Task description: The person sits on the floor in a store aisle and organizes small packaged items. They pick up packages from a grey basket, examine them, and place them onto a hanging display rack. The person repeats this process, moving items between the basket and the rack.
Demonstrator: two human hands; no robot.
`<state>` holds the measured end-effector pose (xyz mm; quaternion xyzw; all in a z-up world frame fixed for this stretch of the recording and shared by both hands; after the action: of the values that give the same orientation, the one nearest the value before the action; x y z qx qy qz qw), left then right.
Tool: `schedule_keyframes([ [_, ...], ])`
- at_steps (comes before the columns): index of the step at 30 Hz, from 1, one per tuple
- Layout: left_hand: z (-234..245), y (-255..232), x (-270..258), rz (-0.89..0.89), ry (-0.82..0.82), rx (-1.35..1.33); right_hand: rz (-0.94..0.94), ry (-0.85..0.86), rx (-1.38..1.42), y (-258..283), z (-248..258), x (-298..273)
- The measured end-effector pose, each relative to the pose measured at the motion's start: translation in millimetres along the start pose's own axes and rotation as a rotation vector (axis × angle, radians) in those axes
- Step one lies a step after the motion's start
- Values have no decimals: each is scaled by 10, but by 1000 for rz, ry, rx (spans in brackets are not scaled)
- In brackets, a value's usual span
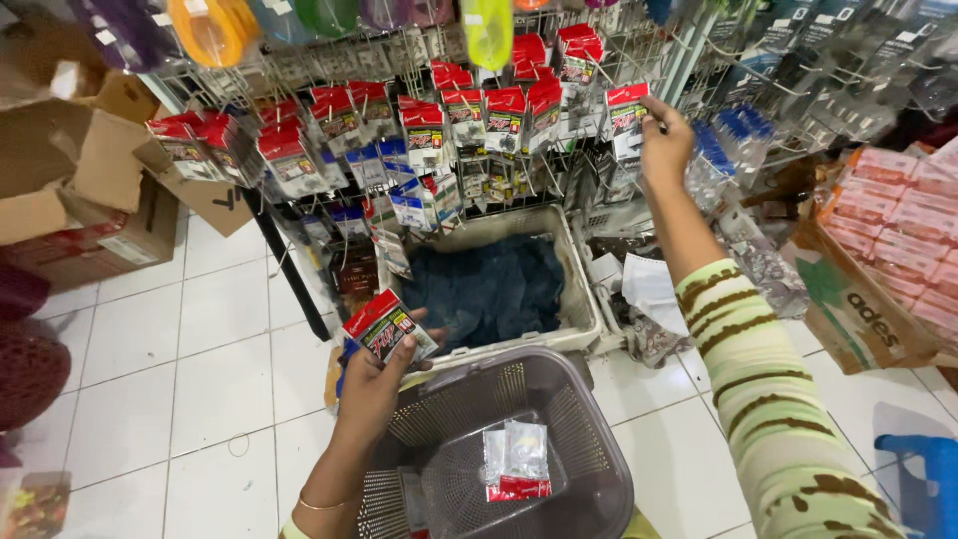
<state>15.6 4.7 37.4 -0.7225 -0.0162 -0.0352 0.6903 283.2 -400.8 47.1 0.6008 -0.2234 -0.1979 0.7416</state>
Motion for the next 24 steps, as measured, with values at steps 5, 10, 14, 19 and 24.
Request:
schedule_keyframes([
  [5, -7, 25, 12, -8, -14, 8, 166, -5, 129, -371, -180, 503],
  [10, -7, 13, 29, 1, -1, 5, 175, -33, 116, -601, -255, 762],
  [14, -39, -68, 3, 38, -10, -19, 206, -10, 155, -496, -226, 686],
  [19, -34, -39, 8, 48, -11, -38, 71, 43, 17, -271, -148, 478],
  [24, 5, 183, 33, -64, -17, -139, 418, 161, -199, -783, -234, 998],
])
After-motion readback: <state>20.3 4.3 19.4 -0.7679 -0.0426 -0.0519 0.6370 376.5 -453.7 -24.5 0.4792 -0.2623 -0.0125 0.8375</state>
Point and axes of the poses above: each hand's wrist, its own x-axis towards the middle knuckle, its own z-axis out of the back of the hand, y = z × x, the point moved 1 cm from there along x, towards the middle knuckle, and after that the axes turned 10 degrees about -z, right-handed, at the moved point
